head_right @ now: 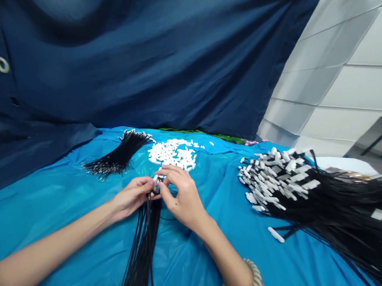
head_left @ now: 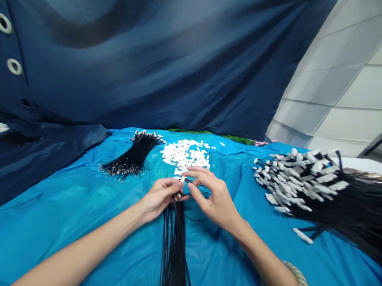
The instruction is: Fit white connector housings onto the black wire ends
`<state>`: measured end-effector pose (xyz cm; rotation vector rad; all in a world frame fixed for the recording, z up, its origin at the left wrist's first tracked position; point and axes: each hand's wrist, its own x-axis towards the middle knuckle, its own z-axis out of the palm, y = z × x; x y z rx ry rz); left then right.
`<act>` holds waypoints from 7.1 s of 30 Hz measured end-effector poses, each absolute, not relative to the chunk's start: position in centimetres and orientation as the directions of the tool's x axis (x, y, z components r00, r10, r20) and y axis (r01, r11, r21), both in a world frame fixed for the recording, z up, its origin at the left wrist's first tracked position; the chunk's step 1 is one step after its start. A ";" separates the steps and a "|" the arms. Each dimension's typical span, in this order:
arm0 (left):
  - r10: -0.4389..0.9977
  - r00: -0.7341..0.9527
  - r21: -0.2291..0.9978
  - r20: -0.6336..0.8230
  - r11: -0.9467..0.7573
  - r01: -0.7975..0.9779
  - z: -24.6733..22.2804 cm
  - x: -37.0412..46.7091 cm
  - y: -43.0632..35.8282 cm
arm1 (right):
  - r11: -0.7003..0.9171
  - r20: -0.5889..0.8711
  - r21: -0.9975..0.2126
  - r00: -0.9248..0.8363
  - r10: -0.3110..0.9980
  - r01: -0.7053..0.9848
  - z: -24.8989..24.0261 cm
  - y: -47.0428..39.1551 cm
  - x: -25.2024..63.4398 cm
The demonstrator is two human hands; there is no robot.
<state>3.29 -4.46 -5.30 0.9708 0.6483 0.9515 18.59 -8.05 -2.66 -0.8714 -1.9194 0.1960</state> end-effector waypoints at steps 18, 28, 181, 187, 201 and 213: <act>0.945 0.311 0.836 -0.103 0.251 -0.488 -5.4 3.2 -3.5 | 0.708 0.792 -0.269 -0.268 0.549 0.653 -3.0 -7.9 18.6; 0.963 0.256 0.838 -0.088 0.211 -0.503 -5.3 3.3 -3.3 | 0.838 0.675 -0.198 -0.550 0.492 0.508 -3.6 -8.0 18.3; 0.989 0.101 0.836 -0.108 0.145 -0.530 -5.4 2.2 -2.0 | 0.638 0.634 0.126 -0.556 0.537 0.760 -3.7 -7.0 20.4; 0.981 0.169 0.874 -0.092 0.161 -0.459 -5.7 2.4 -2.3 | 0.508 0.696 0.197 -0.485 0.530 0.838 -4.4 -6.3 20.6; 0.959 0.257 0.775 -0.120 0.252 -0.579 -4.8 2.7 -2.9 | 0.394 0.820 0.121 -0.315 0.478 0.911 -5.0 -6.6 19.6; 0.952 0.288 0.742 -0.100 0.265 -0.616 -4.2 3.0 -4.0 | 0.663 0.858 0.408 -0.511 -0.044 0.628 -6.2 -7.7 17.1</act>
